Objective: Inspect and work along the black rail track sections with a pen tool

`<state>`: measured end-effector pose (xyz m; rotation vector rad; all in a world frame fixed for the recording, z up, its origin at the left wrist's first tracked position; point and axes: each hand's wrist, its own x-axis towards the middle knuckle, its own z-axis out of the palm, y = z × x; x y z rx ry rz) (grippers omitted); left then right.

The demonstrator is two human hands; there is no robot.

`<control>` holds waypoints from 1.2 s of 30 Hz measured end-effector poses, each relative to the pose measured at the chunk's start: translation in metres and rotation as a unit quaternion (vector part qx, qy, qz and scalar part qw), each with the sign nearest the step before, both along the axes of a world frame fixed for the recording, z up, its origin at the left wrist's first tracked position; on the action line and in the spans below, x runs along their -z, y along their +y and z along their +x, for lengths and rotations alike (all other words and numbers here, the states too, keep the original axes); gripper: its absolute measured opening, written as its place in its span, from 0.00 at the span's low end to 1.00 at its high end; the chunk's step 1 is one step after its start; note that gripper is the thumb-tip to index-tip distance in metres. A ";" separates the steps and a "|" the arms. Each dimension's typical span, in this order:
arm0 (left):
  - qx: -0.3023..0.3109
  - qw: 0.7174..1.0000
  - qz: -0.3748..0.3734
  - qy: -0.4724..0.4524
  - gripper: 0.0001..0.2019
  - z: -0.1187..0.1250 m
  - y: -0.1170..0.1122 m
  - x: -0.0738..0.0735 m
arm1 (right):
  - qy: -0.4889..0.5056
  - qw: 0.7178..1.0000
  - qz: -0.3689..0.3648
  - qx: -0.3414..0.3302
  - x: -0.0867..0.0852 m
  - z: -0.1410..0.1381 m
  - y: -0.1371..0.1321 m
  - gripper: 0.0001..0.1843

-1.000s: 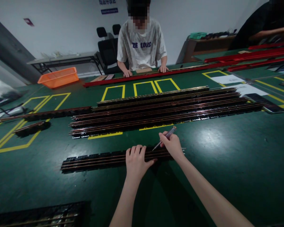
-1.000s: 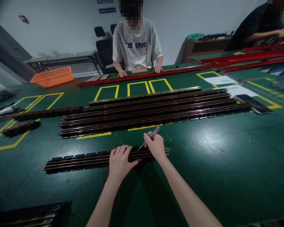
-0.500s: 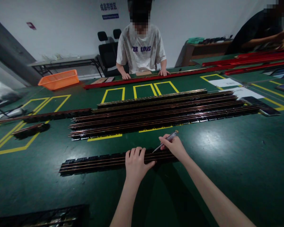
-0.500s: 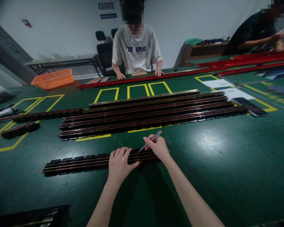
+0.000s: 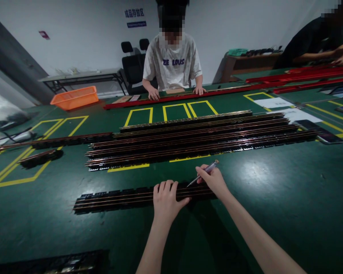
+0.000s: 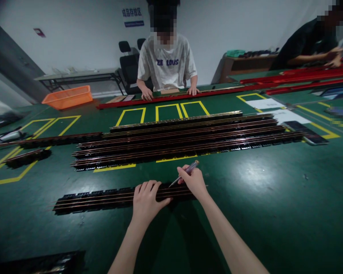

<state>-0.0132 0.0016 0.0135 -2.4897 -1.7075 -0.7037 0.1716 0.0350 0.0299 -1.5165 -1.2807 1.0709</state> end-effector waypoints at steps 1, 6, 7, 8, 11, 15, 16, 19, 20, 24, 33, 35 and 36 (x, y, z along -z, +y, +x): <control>0.000 1.000 -0.002 -0.002 0.19 0.000 0.000 0.000 | 0.000 1.000 0.001 0.003 0.000 0.000 0.000 0.18; 0.000 1.000 -0.001 -0.009 0.19 0.000 0.000 0.001 | 0.006 1.000 0.005 0.024 -0.001 0.000 0.000 0.18; 0.000 1.000 0.001 -0.009 0.19 0.000 0.000 0.001 | 0.006 1.000 0.003 0.026 -0.001 0.001 0.000 0.18; 0.001 1.000 0.003 -0.009 0.19 0.000 0.000 0.002 | 0.005 1.000 0.001 0.026 -0.001 0.002 0.000 0.18; 0.002 1.000 0.004 -0.011 0.19 0.000 0.000 0.002 | -0.001 1.000 0.000 0.026 -0.002 0.004 0.000 0.18; -0.001 1.000 0.002 -0.006 0.20 0.001 -0.001 0.001 | -0.004 1.000 -0.007 0.028 -0.002 0.006 -0.001 0.18; -0.002 1.000 0.001 -0.004 0.20 0.000 -0.001 0.000 | -0.005 0.999 -0.010 0.030 -0.002 0.007 -0.001 0.18; 0.001 1.000 -0.010 0.001 0.20 -0.001 -0.001 0.000 | -0.009 0.999 -0.011 0.038 -0.001 0.009 -0.001 0.18; 0.003 1.000 -0.015 0.002 0.21 -0.001 -0.001 0.000 | -0.010 0.999 -0.010 0.040 -0.001 0.009 -0.001 0.18; 0.005 1.000 -0.018 0.005 0.22 -0.001 -0.001 0.000 | -0.008 0.999 -0.009 0.048 -0.002 0.015 -0.001 0.19; 0.010 1.000 -0.003 0.010 0.21 -0.002 -0.001 0.002 | -0.009 0.998 -0.017 0.054 -0.004 0.020 0.000 0.20; 0.008 1.000 0.003 0.002 0.21 -0.002 -0.001 0.004 | -0.009 0.998 -0.011 0.056 -0.004 0.021 -0.001 0.20; 0.006 1.000 0.006 -0.002 0.21 -0.001 -0.001 0.005 | -0.009 0.998 -0.010 0.058 -0.003 0.022 -0.001 0.21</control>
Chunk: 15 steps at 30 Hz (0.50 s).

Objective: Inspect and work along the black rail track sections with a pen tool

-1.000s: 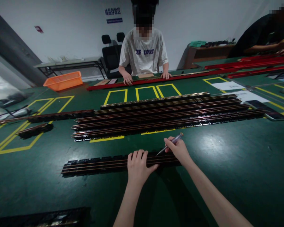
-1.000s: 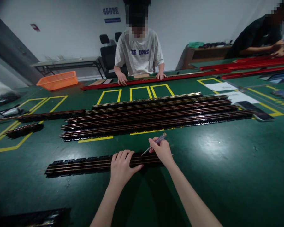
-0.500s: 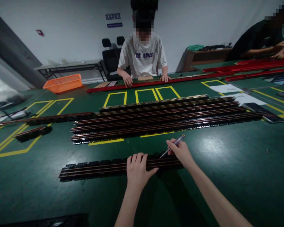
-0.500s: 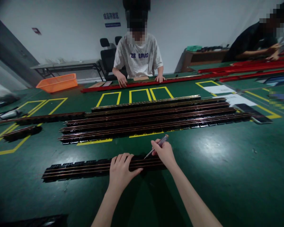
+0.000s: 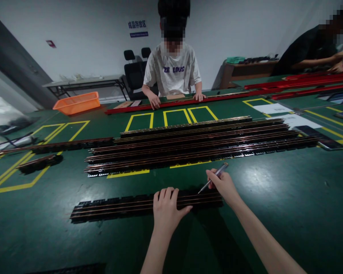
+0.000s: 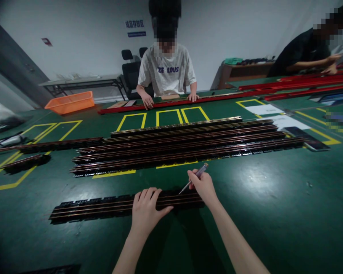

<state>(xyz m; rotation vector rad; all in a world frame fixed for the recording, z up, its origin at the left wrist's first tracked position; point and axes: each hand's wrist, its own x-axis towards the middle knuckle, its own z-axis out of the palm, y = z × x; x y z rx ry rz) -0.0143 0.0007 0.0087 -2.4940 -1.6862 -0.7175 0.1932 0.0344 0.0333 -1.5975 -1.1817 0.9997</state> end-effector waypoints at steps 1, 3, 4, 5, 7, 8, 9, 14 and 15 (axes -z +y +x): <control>-0.003 1.000 0.002 -0.003 0.21 0.000 0.000 0.001 | 0.003 1.000 0.001 0.003 0.000 0.000 0.000 0.21; -0.009 1.000 0.003 -0.006 0.21 0.001 0.000 0.002 | 0.013 1.000 0.002 0.012 0.001 0.001 0.000 0.21; -0.011 1.000 0.002 -0.006 0.21 0.002 0.000 0.002 | 0.018 1.000 0.004 0.017 0.002 0.001 0.000 0.21; -0.012 1.000 0.002 -0.006 0.21 0.002 0.000 0.002 | 0.023 1.000 0.006 0.021 0.003 0.001 0.000 0.21; -0.013 1.000 0.004 -0.006 0.21 0.002 0.000 0.002 | 0.030 0.999 0.009 0.027 0.005 0.002 0.001 0.21; -0.011 1.000 0.005 -0.007 0.21 0.001 0.000 0.002 | 0.032 0.999 0.011 0.032 0.006 0.002 0.001 0.21; -0.009 1.000 0.006 -0.008 0.21 0.001 0.000 0.002 | 0.033 0.999 0.012 0.036 0.007 0.003 0.001 0.21; -0.004 1.000 0.006 -0.018 0.20 0.001 0.001 0.003 | 0.031 0.998 0.011 0.049 0.011 0.005 0.002 0.22; -0.004 1.000 0.007 -0.019 0.20 0.001 0.001 0.003 | 0.031 0.998 0.010 0.052 0.012 0.005 0.002 0.22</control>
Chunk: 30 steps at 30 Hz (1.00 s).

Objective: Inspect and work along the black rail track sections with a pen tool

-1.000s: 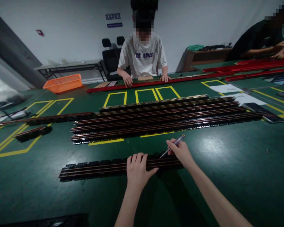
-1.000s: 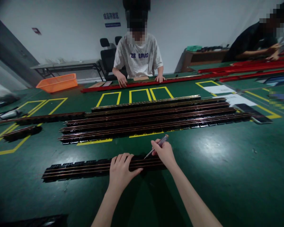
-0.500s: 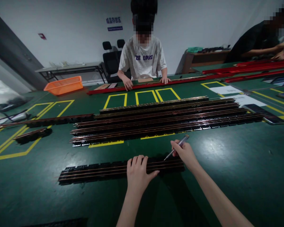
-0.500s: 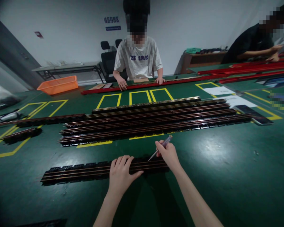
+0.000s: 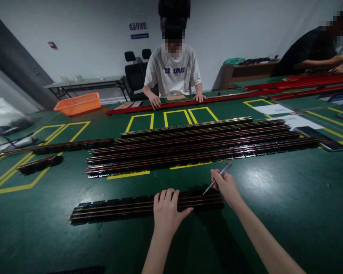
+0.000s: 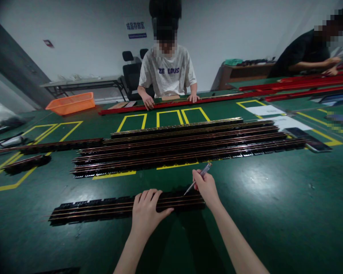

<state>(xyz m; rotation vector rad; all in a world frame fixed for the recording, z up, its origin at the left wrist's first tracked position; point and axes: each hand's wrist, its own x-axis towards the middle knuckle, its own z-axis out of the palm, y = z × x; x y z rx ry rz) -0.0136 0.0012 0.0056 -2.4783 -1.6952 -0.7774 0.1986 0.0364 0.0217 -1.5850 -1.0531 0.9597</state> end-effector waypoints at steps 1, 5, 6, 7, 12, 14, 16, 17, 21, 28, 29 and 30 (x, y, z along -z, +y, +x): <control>0.000 1.000 0.001 0.001 0.20 0.000 0.000 0.000 | 0.000 1.000 -0.001 0.004 0.000 0.000 0.000 0.22; -0.005 1.000 0.000 0.005 0.21 0.001 -0.001 -0.001 | 0.006 1.000 0.000 0.006 0.000 0.000 -0.001 0.22; -0.006 1.000 -0.002 0.005 0.21 0.001 -0.001 -0.001 | 0.008 1.000 0.001 0.004 0.000 0.000 -0.001 0.22; -0.006 1.000 -0.004 0.004 0.21 0.000 -0.001 -0.001 | 0.010 1.000 0.001 0.001 0.000 0.000 -0.001 0.22; -0.003 1.000 -0.006 0.003 0.21 0.000 -0.001 -0.002 | 0.020 1.000 -0.002 -0.007 -0.001 -0.001 -0.001 0.21; -0.002 1.000 -0.005 0.002 0.21 0.000 -0.001 -0.001 | 0.024 1.000 -0.004 -0.007 -0.002 -0.001 -0.001 0.20; -0.002 1.000 -0.008 0.002 0.21 0.001 -0.001 -0.001 | 0.025 1.000 -0.009 -0.013 -0.003 -0.001 -0.001 0.20; -0.004 1.000 -0.010 0.003 0.21 0.001 -0.001 -0.001 | 0.024 0.999 -0.011 -0.019 -0.004 0.000 -0.001 0.19; -0.006 1.000 -0.015 0.005 0.22 0.001 -0.001 -0.003 | 0.009 0.999 -0.014 -0.052 -0.005 0.007 -0.001 0.20; -0.008 1.000 -0.011 0.012 0.22 0.001 -0.001 -0.004 | 0.036 0.991 -0.025 -0.123 0.000 0.020 0.000 0.22; -0.006 1.000 -0.009 0.013 0.22 0.000 0.000 -0.004 | 0.042 0.991 -0.025 -0.122 0.001 0.021 0.000 0.22; -0.002 1.000 -0.008 0.014 0.22 0.000 0.000 -0.003 | 0.048 0.991 -0.023 -0.121 0.003 0.021 -0.001 0.23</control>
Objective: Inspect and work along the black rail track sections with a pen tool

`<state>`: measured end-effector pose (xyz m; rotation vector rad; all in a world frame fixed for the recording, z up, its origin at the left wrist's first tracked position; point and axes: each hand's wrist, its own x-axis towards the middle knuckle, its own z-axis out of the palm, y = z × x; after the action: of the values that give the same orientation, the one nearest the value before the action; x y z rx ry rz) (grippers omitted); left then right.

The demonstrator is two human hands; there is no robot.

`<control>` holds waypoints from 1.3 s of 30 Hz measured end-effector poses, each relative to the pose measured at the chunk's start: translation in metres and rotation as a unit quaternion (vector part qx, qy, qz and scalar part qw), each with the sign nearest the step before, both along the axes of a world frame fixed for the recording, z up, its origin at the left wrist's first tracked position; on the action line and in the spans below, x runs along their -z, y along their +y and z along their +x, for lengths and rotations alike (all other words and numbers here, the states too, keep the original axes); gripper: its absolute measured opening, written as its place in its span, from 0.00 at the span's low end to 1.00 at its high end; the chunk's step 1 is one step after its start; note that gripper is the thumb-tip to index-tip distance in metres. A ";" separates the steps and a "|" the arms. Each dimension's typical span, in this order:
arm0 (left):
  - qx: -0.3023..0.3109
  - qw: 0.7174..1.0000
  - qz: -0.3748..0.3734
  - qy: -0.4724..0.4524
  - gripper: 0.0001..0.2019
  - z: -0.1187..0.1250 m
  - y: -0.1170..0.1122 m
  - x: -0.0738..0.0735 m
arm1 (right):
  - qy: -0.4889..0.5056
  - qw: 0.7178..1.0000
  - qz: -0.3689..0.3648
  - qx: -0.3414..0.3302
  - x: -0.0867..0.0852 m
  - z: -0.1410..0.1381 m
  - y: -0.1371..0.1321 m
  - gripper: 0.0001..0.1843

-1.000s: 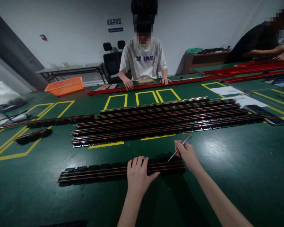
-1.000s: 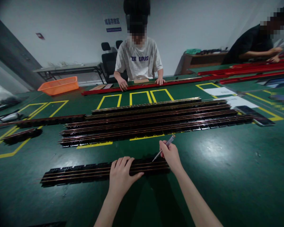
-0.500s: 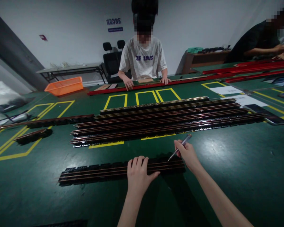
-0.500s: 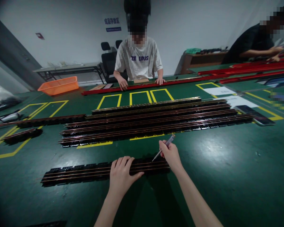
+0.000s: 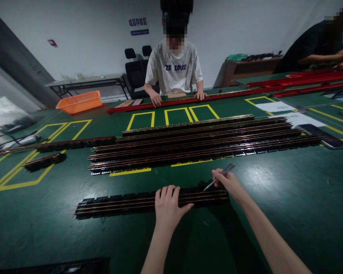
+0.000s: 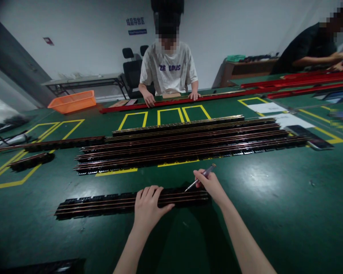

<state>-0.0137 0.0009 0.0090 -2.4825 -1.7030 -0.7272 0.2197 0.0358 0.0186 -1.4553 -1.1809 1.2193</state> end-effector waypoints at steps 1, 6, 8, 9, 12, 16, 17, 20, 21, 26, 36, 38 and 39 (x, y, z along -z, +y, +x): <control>0.004 1.000 0.001 0.001 0.22 -0.001 0.000 0.000 | 0.006 1.000 0.001 0.001 0.002 0.000 0.000 0.23; 0.013 1.000 0.005 0.008 0.22 -0.003 0.001 0.002 | 0.026 1.000 0.015 0.001 0.012 0.000 -0.002 0.24; 0.014 1.000 0.007 0.012 0.22 -0.003 0.001 0.002 | 0.032 0.999 0.014 -0.006 0.014 0.001 -0.002 0.24; 0.012 1.000 0.009 0.012 0.22 -0.002 0.000 0.002 | 0.035 0.999 0.012 -0.012 0.015 0.001 -0.002 0.24; 0.021 0.999 0.021 0.013 0.23 0.003 -0.001 0.001 | 0.052 0.998 0.013 -0.025 0.016 0.002 -0.003 0.24; 0.034 0.999 0.037 0.008 0.25 0.013 -0.003 0.002 | 0.076 0.995 0.019 -0.058 0.017 0.004 -0.004 0.24; 0.030 0.999 0.041 0.008 0.25 0.015 -0.004 0.003 | 0.079 0.995 0.020 -0.065 0.017 0.005 -0.005 0.24; 0.014 0.999 0.052 0.009 0.24 0.019 -0.004 0.007 | 0.087 0.992 0.024 -0.086 0.017 0.007 -0.005 0.23; 0.008 0.998 0.055 0.008 0.24 0.019 -0.005 0.008 | 0.092 0.991 0.022 -0.094 0.016 0.008 -0.005 0.23; -0.004 0.997 0.080 0.005 0.27 0.020 -0.004 0.013 | 0.106 0.986 -0.005 -0.132 0.010 0.013 -0.003 0.22; -0.027 0.996 0.080 -0.016 0.25 0.025 -0.006 0.014 | 0.101 0.982 -0.007 -0.162 0.008 0.016 -0.002 0.19; -0.026 0.996 0.085 -0.020 0.24 0.028 -0.007 0.016 | 0.103 0.980 -0.015 -0.168 0.008 0.018 -0.002 0.18; -0.025 0.995 0.090 -0.023 0.24 0.030 -0.008 0.017 | 0.105 0.980 -0.018 -0.169 0.008 0.018 -0.002 0.17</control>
<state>0.0158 -0.0067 -0.0076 -2.3122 -1.6291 -0.8968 0.2377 0.0334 0.0107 -1.1458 -1.2990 1.5906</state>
